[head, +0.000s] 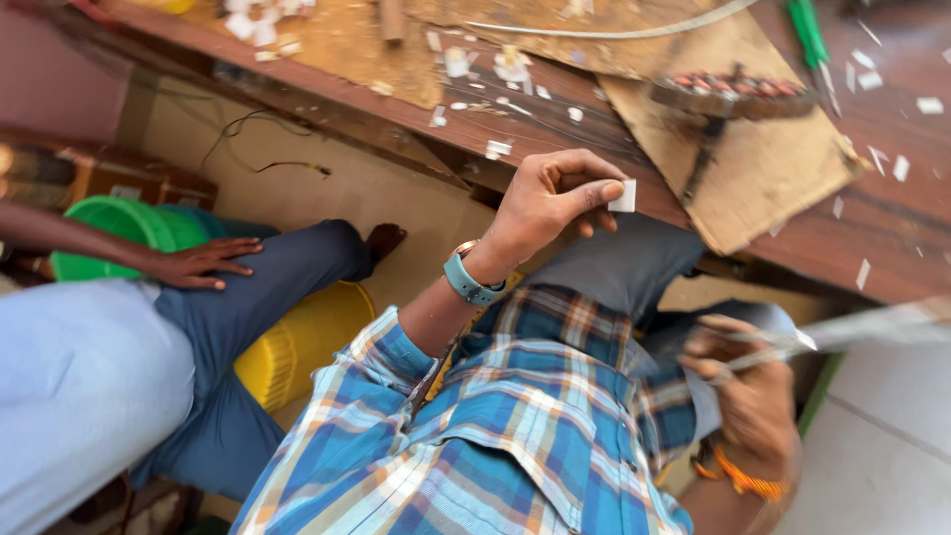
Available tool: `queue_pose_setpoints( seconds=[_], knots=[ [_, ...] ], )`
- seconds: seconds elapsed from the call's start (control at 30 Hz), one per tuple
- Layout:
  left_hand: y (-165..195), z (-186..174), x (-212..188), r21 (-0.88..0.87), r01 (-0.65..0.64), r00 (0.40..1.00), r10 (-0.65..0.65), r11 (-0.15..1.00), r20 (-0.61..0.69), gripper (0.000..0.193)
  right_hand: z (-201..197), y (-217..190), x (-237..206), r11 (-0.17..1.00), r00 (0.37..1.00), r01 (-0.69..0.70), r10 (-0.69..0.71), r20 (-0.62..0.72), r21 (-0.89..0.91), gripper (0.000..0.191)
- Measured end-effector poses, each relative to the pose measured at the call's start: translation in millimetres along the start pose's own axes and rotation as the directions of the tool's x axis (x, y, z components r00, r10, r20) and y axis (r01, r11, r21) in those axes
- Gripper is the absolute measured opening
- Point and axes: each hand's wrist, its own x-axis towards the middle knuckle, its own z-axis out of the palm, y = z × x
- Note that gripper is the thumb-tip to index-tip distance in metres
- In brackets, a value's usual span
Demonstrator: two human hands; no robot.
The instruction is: The person cuts small white rectangular pieces with scissors and inserts them into the slots of a circular motor stator. They use a green screwdriver to push the pieces into place. The work is performed at a cluttered workbench with various motor parts and tools visible.
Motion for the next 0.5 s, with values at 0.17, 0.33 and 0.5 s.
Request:
queue_pose_setpoints(
  seconds=[0.17,0.33,0.5],
  knots=[
    [-14.0,44.2,5.0,0.194,0.005,0.994,-0.026,0.981,0.109,0.015,39.4,-16.3,13.3,0.98,0.904,-0.192,0.158,0.397,0.047,0.097],
    [-21.3,63.0,8.2,0.266,0.025,0.992,-0.057,0.964,0.113,0.014,55.3,-24.8,12.2,0.98,0.884,-0.17,0.199,0.424,-0.107,0.104],
    [-31.2,69.3,7.3,0.302,-0.005,0.997,-0.02,0.953,0.078,0.016,54.4,-23.2,6.5,0.973,0.914,-0.182,0.22,0.34,-0.14,0.097]
  ],
)
